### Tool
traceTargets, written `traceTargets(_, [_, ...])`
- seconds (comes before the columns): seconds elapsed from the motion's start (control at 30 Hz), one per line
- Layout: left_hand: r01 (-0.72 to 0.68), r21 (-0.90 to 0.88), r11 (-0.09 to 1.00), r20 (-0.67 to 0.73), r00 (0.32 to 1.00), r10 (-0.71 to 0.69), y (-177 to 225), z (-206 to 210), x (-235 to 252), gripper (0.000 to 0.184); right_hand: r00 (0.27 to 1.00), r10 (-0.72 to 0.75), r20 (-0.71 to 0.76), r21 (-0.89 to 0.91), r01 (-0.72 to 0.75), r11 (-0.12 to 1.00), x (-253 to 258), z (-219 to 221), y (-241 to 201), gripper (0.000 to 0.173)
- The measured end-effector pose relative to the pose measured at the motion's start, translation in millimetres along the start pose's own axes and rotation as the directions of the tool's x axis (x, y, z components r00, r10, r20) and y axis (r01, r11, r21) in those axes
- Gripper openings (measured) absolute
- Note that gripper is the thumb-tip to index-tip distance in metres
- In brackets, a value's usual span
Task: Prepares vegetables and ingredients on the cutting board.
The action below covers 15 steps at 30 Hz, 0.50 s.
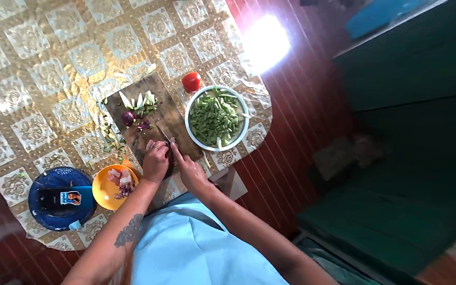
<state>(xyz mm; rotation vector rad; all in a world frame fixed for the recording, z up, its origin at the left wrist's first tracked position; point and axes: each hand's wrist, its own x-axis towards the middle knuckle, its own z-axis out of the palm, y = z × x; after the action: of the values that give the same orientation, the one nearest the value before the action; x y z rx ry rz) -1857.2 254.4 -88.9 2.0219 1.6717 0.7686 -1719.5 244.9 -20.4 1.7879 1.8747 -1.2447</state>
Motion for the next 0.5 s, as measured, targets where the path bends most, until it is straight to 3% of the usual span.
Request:
traceTargets(0.13, [0.037,-0.016,0.999,-0.016,0.999,-0.038,1.3,1.8,1.8,0.007,0.998,0.027,0.051,-0.043,-0.025,0.999,-27.2,6.7,12.0,0.071])
traceTargets(0.23, [0.013,0.001,1.000,-0.018,1.000,-0.013,2.7,2.7,-0.4,0.007,0.994,0.081,0.071,-0.056,-0.077,0.995,-17.3,4.6,5.0,0.071])
traceTargets(0.5, [0.022,0.040,0.999,0.014,1.000,-0.022,4.9,-2.3,3.5,0.013,1.000,0.019,0.013,-0.051,-0.018,0.999,-27.1,-10.2,18.2,0.068])
